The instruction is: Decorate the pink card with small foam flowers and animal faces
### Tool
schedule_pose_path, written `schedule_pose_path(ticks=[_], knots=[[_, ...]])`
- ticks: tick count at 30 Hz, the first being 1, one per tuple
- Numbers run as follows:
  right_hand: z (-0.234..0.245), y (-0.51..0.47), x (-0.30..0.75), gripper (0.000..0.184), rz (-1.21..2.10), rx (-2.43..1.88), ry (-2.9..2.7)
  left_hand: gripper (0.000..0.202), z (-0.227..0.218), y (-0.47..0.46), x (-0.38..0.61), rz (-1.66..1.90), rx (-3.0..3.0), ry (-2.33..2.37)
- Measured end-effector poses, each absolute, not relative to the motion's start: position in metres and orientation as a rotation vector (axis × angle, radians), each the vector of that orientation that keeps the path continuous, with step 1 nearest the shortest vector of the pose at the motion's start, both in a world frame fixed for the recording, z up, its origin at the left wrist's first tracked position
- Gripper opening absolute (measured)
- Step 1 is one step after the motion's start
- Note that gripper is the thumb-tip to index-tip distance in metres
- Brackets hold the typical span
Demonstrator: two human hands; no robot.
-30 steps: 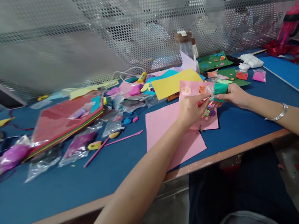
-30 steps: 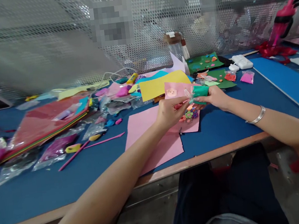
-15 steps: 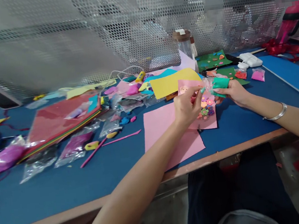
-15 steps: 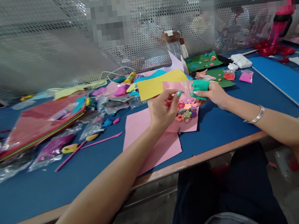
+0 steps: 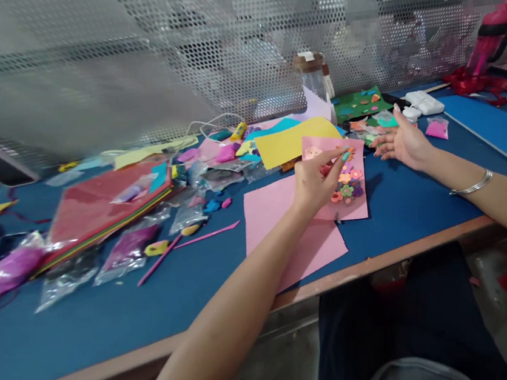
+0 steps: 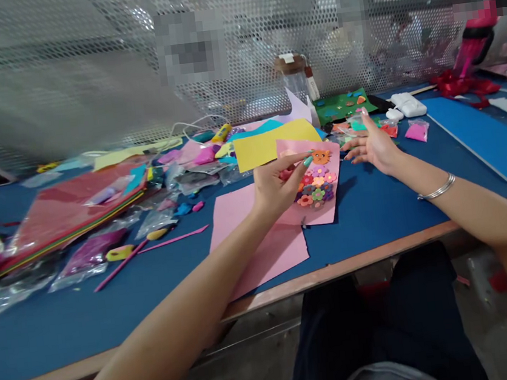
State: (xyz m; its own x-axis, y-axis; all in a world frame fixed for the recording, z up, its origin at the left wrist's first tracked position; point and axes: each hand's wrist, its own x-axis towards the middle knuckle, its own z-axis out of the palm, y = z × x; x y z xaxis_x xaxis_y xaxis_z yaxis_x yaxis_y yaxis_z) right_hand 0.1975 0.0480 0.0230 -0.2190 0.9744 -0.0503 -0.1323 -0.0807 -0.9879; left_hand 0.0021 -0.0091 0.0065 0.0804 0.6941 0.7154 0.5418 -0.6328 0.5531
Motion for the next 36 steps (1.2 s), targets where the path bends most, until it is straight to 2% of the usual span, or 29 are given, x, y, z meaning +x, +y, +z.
schedule_pose_path(ticks=[4, 9, 20, 28, 36], knots=[[0.021, 0.034, 0.192, 0.045, 1.695, -1.054, -1.549, 0.029, 0.008, -0.014, 0.006, 1.534, 2.170, 1.249], [0.013, 0.013, 0.178, 0.032, 1.868, -0.678, -1.640, 0.026, 0.007, -0.019, 0.012, 1.433, 2.189, 1.180], [0.011, 0.014, 0.177, 0.028, 1.632, -0.858, -1.732, 0.020, 0.002, -0.014, 0.006, 1.451, 2.501, 1.233], [0.010, 0.014, 0.177, 0.028, 1.747, -0.828, -1.657, 0.020, -0.002, -0.011, 0.004, 1.529, 2.636, 1.121], [0.009, 0.019, 0.177, 0.023, 1.723, -0.821, -1.560, 0.026, 0.001, -0.014, 0.006, 1.339, 2.652, 1.272]])
